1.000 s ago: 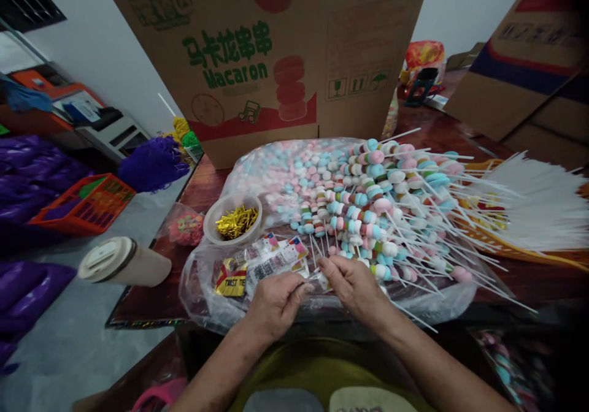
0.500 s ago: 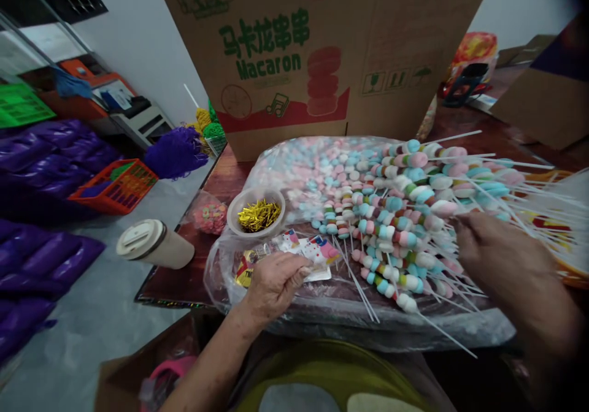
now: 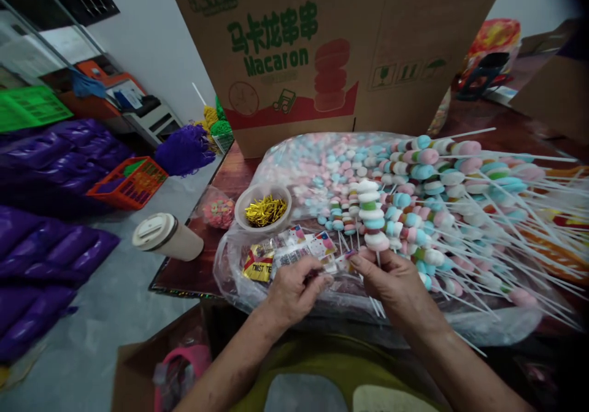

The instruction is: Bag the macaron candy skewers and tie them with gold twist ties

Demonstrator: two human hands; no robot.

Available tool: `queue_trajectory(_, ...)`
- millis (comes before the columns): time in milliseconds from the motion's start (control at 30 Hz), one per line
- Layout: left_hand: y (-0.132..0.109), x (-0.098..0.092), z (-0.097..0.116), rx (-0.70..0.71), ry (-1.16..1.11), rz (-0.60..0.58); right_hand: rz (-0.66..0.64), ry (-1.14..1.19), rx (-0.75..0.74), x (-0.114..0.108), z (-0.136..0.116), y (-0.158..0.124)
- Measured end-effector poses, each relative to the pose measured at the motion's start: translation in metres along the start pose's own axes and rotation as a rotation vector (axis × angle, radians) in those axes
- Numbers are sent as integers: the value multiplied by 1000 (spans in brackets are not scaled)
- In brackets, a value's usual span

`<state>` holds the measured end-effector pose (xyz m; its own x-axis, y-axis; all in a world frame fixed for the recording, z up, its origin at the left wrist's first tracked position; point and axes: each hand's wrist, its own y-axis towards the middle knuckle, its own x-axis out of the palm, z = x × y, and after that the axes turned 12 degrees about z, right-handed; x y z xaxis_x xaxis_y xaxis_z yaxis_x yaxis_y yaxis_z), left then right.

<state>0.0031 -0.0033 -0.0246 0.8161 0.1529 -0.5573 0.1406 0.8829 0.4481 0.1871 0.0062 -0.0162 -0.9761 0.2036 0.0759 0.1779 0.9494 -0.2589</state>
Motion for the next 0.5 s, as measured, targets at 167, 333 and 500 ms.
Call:
queue_trajectory(167,4,-9,-5,87,-130,60,38,-138,-86,-34,-20,0)
queue_trajectory(333,12,-20,-9,168,-186,-19,175,-130,-173,-49,-46,3)
queue_trajectory(500,11,-20,-4,216,-173,-14,-240,-176,-103,-6,-41,6)
